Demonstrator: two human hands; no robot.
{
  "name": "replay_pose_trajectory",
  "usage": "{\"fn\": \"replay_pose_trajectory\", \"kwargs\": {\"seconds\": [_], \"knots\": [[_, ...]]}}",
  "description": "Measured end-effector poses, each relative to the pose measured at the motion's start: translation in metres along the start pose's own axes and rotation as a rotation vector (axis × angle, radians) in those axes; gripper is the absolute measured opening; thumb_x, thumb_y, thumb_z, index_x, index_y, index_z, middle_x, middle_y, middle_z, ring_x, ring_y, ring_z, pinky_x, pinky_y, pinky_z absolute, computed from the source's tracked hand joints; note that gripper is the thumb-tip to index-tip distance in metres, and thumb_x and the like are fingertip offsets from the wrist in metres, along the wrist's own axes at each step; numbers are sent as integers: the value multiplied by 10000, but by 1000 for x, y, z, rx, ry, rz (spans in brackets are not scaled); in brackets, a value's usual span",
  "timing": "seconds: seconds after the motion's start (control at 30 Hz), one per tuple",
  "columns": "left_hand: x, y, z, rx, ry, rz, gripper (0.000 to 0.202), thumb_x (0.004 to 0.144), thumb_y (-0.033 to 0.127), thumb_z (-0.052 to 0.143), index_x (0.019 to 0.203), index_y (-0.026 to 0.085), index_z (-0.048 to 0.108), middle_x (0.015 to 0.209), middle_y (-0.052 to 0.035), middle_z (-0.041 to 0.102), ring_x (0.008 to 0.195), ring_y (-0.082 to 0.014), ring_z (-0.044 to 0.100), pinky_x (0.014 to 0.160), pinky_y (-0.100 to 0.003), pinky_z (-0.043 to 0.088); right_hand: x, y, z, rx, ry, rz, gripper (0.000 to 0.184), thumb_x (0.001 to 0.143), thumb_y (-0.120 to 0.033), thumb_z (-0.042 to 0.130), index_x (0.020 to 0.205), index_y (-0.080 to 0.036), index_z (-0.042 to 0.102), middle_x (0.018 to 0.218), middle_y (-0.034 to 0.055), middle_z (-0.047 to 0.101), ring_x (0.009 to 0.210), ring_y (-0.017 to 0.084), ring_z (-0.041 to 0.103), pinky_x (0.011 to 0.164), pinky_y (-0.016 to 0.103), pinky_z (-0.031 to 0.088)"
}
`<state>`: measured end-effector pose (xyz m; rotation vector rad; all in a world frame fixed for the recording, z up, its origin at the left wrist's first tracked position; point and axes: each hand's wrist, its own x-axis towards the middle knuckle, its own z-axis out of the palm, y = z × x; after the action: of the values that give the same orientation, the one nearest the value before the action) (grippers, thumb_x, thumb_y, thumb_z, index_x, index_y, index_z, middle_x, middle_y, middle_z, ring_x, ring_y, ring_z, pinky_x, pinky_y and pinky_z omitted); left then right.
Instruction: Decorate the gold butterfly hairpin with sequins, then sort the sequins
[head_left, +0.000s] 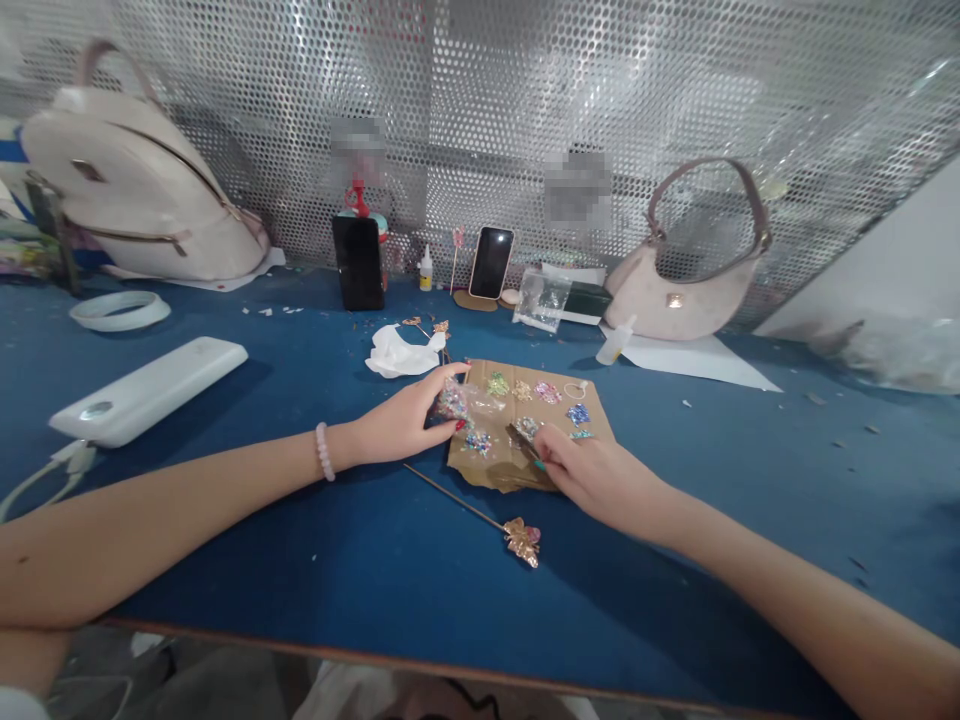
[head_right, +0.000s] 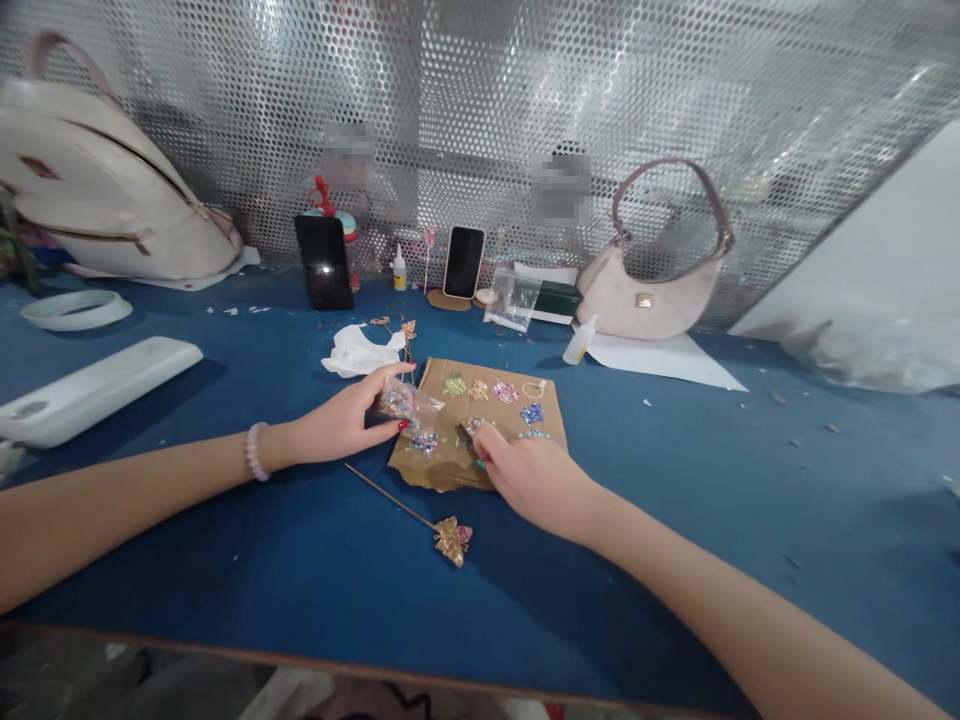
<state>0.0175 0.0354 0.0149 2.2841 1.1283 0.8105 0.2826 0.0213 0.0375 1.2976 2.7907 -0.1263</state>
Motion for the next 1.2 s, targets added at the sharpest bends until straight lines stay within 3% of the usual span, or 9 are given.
{"fn": "replay_pose_trajectory", "kwargs": {"seconds": [0.2, 0.4, 0.6, 0.9, 1.2], "knots": [[0, 2, -1, -9, -6, 7, 611, 830, 239, 527, 1366, 214, 234, 1210, -98, 503, 972, -222, 557, 821, -328, 459, -5, -8, -7, -72, -12, -140, 105, 862, -133, 333, 811, -209, 384, 560, -27, 470, 483, 142, 462, 467, 240, 210], [0, 1, -1, -20, -5, 4, 620, 836, 258, 529, 1373, 230, 221, 1261, -99, 470, 1039, -235, 538, 888, -355, 445, -5, -8, -10, -64, -53, -104, 112, 843, -105, 344, 814, -209, 376, 549, -33, 444, 475, 137, 444, 460, 242, 176], [0, 1, -1, -14, -22, -14, 605, 846, 294, 522, 1370, 240, 223, 1217, -91, 500, 980, -224, 558, 826, -337, 469, -6, 0, -8, -42, -43, -57, 123, 843, -99, 313, 846, -210, 365, 545, -45, 413, 465, 131, 418, 469, 246, 167], [0, 2, -1, -16, -16, 4, 612, 835, 259, 528, 1368, 228, 228, 1277, -102, 455, 1027, -229, 542, 880, -342, 444, -8, -12, -19, 145, -102, -68, 143, 841, -110, 335, 755, -220, 307, 566, -50, 415, 493, 118, 401, 482, 244, 207], [0, 1, -1, -12, -12, 8, 611, 832, 269, 525, 1366, 230, 231, 1272, -97, 464, 1010, -224, 549, 864, -342, 451, -7, -10, -20, 182, -63, -7, 147, 827, -98, 327, 754, -223, 300, 557, -57, 398, 485, 118, 373, 485, 248, 202]]}}
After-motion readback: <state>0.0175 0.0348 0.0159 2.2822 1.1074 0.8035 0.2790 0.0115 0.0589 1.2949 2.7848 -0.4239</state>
